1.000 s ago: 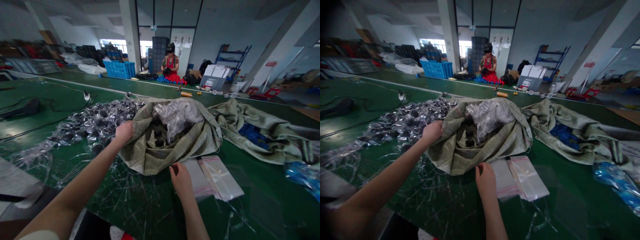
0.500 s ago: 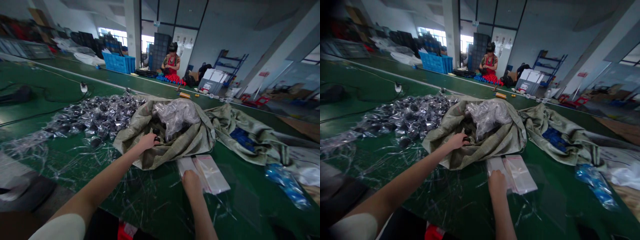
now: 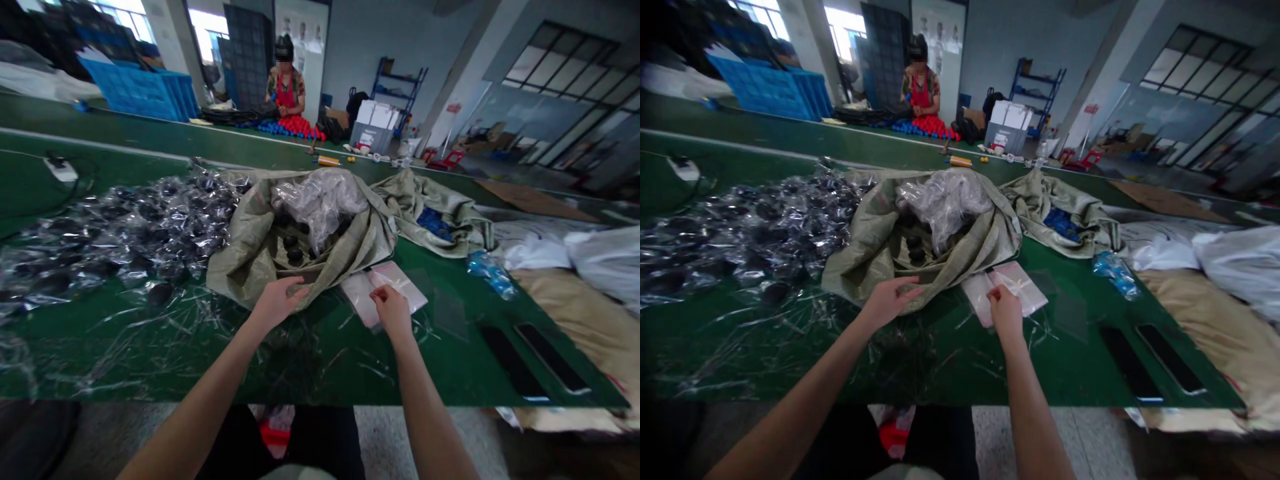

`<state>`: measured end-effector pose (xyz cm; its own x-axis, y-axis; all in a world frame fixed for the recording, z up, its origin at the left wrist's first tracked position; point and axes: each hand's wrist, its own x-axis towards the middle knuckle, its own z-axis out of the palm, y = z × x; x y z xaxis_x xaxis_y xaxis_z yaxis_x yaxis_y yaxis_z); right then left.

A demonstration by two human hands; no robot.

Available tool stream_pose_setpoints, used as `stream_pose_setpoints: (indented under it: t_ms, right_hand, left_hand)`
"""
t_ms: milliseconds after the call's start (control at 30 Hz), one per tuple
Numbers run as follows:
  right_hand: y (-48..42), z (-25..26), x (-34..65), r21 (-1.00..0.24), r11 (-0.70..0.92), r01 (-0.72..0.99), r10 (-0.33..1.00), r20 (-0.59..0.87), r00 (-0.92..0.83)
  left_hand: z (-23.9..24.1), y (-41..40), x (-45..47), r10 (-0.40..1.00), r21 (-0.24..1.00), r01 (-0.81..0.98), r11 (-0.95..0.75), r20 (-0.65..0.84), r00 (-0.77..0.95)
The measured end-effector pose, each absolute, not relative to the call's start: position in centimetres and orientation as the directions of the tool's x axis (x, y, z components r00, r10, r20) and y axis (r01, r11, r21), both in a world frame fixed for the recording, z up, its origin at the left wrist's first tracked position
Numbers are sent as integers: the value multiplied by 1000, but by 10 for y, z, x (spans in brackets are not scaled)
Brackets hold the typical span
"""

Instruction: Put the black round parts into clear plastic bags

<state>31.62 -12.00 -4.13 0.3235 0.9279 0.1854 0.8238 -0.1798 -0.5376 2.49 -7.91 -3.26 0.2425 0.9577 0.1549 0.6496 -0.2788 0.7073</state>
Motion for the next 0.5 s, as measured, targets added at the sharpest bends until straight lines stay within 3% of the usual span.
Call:
stream_pose_setpoints:
  t_ms: [133,267,367,500]
  right_hand:
    - [-127,-30,304,-775,-105,623,879,221,422]
    - [-132,-16,265,-987,-44,153,924,18,382]
    - [-136,-11,233,-992,-60,-108,964,-86,251]
    - [-140,-6,208,-975,-129,-180,980,-154,129]
  left_hand:
    - [-43,-99,20,964,821,533,-205,76,254]
    - [-49,-110,25,945,972,224,-67,-10,326]
    - [-47,-115,33,887,984,-76,160,-109,448]
    - [-45,-117,36,834,893,-272,359,-176,523]
